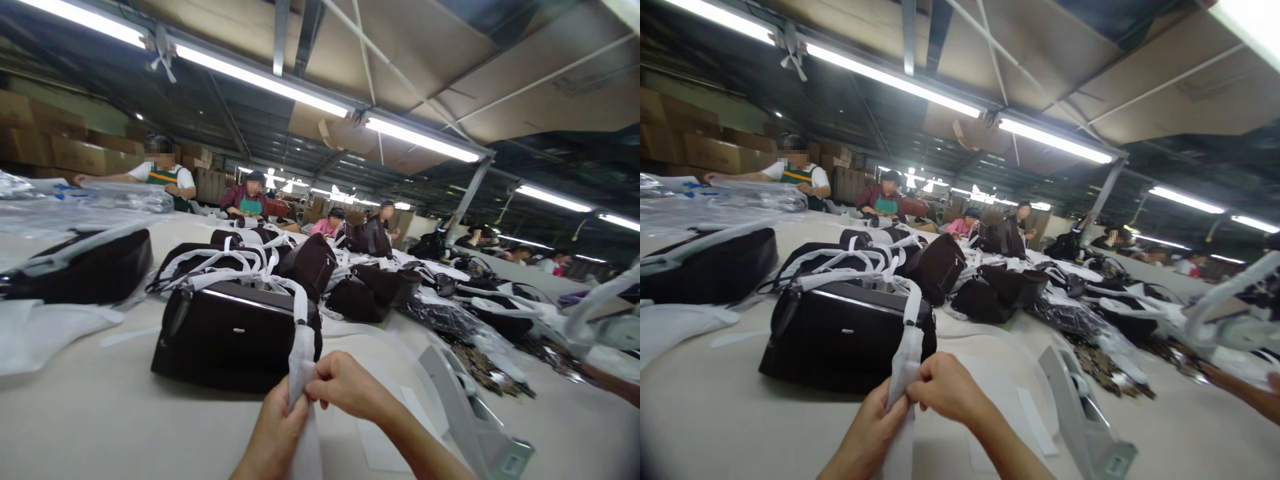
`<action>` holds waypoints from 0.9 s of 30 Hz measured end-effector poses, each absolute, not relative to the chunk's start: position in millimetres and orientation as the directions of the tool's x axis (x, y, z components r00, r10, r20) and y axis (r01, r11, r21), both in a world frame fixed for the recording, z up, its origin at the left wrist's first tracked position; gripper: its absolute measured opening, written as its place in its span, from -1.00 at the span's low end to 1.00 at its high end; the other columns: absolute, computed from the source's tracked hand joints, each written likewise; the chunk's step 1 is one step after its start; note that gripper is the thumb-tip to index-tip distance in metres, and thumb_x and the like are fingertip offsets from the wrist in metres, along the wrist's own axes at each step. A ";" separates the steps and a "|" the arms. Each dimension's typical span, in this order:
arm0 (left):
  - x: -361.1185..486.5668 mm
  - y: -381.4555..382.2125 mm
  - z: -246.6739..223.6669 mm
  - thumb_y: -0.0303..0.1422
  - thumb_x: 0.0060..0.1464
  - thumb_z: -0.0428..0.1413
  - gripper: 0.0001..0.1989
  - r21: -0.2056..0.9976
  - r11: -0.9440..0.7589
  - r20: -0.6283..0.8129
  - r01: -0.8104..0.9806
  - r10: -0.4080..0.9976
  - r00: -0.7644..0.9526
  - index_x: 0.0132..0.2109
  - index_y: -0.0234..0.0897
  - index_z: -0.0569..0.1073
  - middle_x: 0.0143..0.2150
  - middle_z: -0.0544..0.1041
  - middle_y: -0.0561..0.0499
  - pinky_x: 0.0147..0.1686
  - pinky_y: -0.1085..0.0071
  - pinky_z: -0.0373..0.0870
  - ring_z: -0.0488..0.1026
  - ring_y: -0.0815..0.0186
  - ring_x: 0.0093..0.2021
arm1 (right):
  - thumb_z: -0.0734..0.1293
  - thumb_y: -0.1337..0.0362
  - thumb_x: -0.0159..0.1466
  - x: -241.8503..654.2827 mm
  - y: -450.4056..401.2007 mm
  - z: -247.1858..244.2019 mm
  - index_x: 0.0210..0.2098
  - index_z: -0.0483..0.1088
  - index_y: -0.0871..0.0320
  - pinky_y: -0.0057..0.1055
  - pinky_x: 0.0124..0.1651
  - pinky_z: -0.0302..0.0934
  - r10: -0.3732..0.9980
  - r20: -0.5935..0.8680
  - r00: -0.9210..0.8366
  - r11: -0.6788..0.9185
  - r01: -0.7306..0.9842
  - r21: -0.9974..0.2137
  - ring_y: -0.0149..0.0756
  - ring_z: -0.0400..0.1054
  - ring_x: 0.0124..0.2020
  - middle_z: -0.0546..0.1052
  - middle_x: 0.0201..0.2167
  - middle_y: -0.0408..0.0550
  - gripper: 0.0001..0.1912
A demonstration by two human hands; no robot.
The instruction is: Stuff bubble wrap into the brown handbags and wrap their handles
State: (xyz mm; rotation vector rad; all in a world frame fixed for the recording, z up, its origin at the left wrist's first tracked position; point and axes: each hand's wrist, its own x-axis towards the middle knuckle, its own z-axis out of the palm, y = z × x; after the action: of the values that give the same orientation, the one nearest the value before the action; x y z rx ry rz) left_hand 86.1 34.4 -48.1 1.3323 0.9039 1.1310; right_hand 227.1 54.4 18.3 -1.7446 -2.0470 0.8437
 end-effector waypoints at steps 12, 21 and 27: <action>78.1 34.7 -51.6 -0.23 -0.03 0.09 -0.51 0.984 -0.087 0.128 -0.155 0.950 0.284 0.04 -0.39 0.45 -0.19 0.55 -0.10 -0.06 0.29 0.34 0.45 0.08 -0.17 | 0.51 0.13 -0.05 235.3 47.4 5.2 -0.51 0.30 0.12 -0.41 -0.38 -0.09 0.995 0.047 0.090 -0.049 0.830 -0.556 -0.28 0.21 -0.40 0.39 -0.49 -0.15 -0.67; 83.6 35.2 -58.9 -0.28 -0.08 0.24 -0.46 0.939 0.116 -0.028 -0.325 0.964 0.264 0.09 -0.33 0.47 -0.51 0.44 0.09 -0.37 0.45 0.34 0.39 0.27 -0.42 | 0.32 0.13 0.04 223.6 39.5 -13.7 -0.70 0.34 0.14 -0.38 -0.35 -0.04 0.989 -0.124 -0.080 -0.074 0.460 -0.885 -0.32 0.18 -0.48 0.30 -0.66 -0.16 -0.72; 83.6 46.5 -73.3 -0.22 -0.22 0.41 -0.16 0.863 0.215 -0.107 -0.458 0.962 0.251 0.24 -0.20 0.35 -0.32 0.58 -0.02 -0.31 0.39 0.41 0.52 0.11 -0.25 | 0.36 0.14 -0.06 218.6 35.8 -37.0 -0.47 0.43 0.16 -0.39 -0.24 0.17 0.963 -0.217 -0.158 -0.221 -0.010 -0.975 -0.34 0.29 -0.42 0.41 -0.50 -0.15 -0.78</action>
State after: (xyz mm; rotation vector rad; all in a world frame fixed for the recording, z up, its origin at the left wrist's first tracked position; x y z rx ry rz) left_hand 83.6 46.5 -73.3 0.8198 0.7633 1.1292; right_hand 218.6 35.8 -37.0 -1.2721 -1.1903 1.5034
